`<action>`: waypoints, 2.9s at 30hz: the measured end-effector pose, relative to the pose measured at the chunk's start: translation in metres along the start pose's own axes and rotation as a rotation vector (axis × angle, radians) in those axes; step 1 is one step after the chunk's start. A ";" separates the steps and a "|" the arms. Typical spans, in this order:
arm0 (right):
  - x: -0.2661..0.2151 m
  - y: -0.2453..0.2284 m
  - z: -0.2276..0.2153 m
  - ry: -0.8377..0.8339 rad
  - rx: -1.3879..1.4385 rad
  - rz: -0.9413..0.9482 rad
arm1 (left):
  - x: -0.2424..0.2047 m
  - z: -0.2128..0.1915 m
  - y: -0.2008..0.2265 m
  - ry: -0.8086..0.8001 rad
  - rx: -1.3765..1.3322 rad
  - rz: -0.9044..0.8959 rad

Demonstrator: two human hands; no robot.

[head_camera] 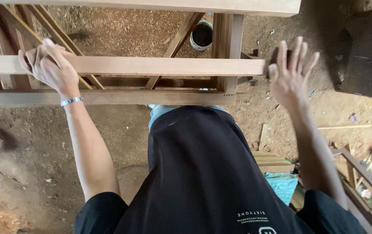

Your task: The person sands several wooden planks by hand using a piece of sandpaper, moving their hands back and forth along the surfaces and edges of the wood.

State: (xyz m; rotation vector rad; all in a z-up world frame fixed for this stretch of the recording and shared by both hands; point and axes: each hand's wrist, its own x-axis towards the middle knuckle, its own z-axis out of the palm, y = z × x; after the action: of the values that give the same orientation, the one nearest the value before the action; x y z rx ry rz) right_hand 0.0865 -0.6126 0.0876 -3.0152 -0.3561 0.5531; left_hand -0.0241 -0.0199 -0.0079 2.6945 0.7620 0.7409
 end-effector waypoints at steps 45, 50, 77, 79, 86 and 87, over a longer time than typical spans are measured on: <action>0.010 -0.293 0.073 0.246 -0.264 -0.422 | 0.003 -0.020 0.020 -0.137 -0.100 0.225; -0.002 -0.191 0.065 0.059 -0.083 -0.136 | 0.005 -0.014 0.012 -0.111 -0.067 0.257; 0.071 -0.063 0.027 -0.134 0.130 0.231 | -0.007 -0.012 0.014 -0.069 0.071 0.083; 0.072 -0.065 0.030 -0.209 0.108 0.261 | -0.004 -0.012 0.013 -0.055 0.130 0.080; 0.080 -0.079 0.020 -0.158 0.317 0.237 | -0.002 -0.021 0.027 -0.114 0.097 0.045; 0.081 -0.084 0.018 -0.129 0.359 0.230 | -0.004 -0.025 0.027 -0.054 0.082 0.105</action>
State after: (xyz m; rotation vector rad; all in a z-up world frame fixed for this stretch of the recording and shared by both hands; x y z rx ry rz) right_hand 0.1355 -0.5122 0.0514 -2.6931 0.0818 0.7394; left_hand -0.0291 -0.0428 0.0210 2.8350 0.6557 0.6703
